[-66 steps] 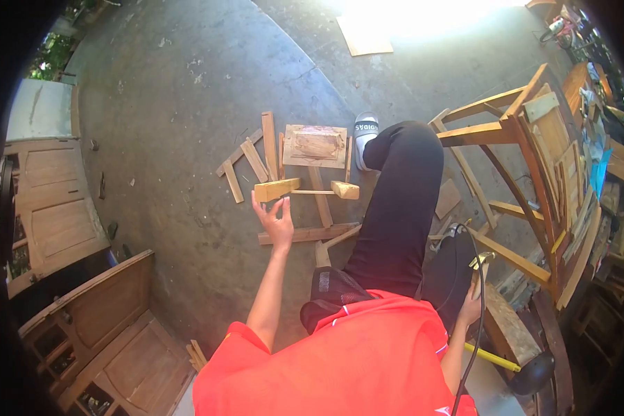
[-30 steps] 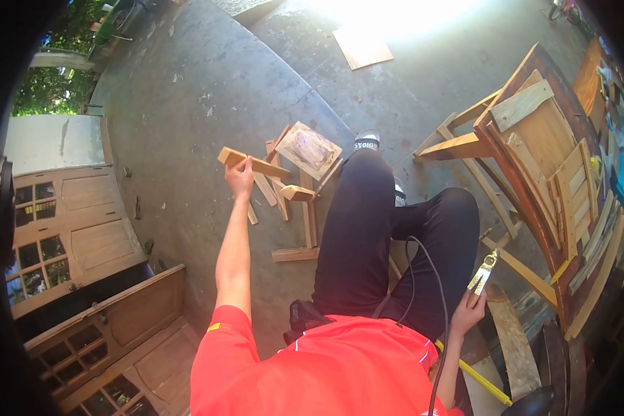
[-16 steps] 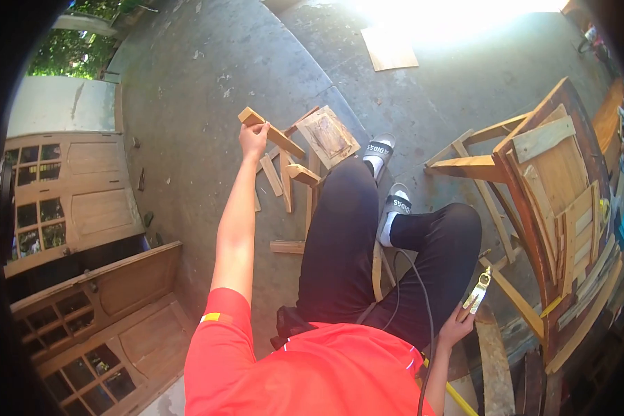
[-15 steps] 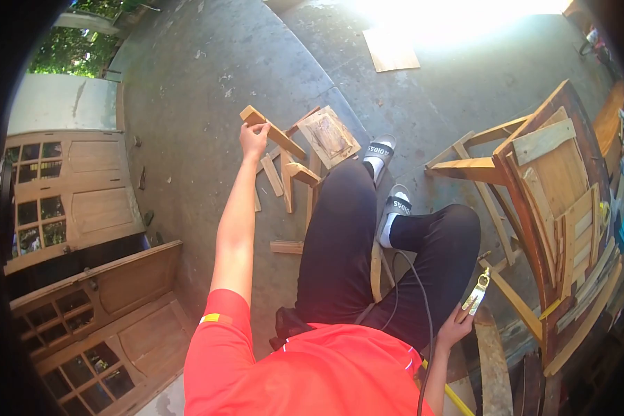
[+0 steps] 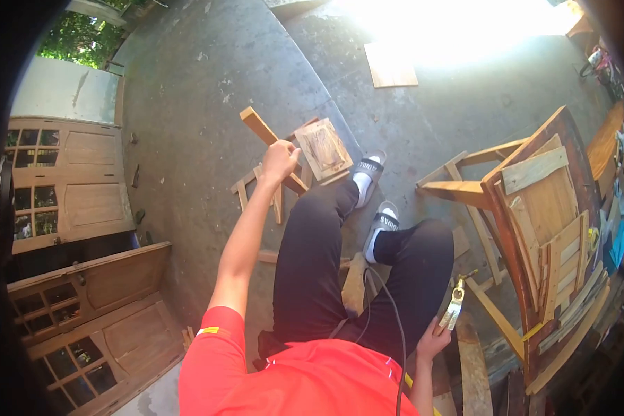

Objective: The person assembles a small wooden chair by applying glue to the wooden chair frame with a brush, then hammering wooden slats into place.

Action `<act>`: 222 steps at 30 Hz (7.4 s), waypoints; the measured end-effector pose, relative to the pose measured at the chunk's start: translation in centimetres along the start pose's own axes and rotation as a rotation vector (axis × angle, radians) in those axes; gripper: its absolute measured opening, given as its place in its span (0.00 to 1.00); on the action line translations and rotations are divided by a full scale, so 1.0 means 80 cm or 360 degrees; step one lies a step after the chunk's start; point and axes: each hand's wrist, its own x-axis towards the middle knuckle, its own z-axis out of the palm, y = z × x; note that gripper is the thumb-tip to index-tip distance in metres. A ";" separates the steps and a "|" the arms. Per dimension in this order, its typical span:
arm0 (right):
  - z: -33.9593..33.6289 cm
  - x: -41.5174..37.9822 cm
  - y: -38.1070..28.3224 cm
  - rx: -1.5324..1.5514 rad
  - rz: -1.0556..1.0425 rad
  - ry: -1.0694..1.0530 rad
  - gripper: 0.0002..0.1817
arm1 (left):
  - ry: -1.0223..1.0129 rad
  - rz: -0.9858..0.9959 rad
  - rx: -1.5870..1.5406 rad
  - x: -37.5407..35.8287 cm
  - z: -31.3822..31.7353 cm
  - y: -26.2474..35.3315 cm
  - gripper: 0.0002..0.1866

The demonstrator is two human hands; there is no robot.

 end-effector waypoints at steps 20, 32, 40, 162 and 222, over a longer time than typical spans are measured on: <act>0.053 0.020 -0.057 0.0291 -0.0284 -0.0043 0.17 | 0.0112 0.0187 -0.0145 -0.074 0.032 -0.033 0.15; 0.054 0.015 -0.050 0.0274 -0.0332 -0.0015 0.14 | -0.0424 0.0460 0.0090 -0.039 0.006 -0.042 0.16; 0.054 0.019 -0.072 0.0347 -0.0134 -0.0070 0.12 | -0.0685 0.0472 0.0068 -0.006 -0.015 -0.026 0.17; -0.039 0.110 -0.320 0.1347 -0.0194 -0.0185 0.25 | 0.1479 -0.0310 -0.2349 -0.341 -0.180 -0.059 0.16; 0.647 0.197 -0.302 -0.0884 -0.1660 -0.0780 0.47 | 0.1788 -0.1089 -0.2020 -0.184 -0.154 -0.178 0.18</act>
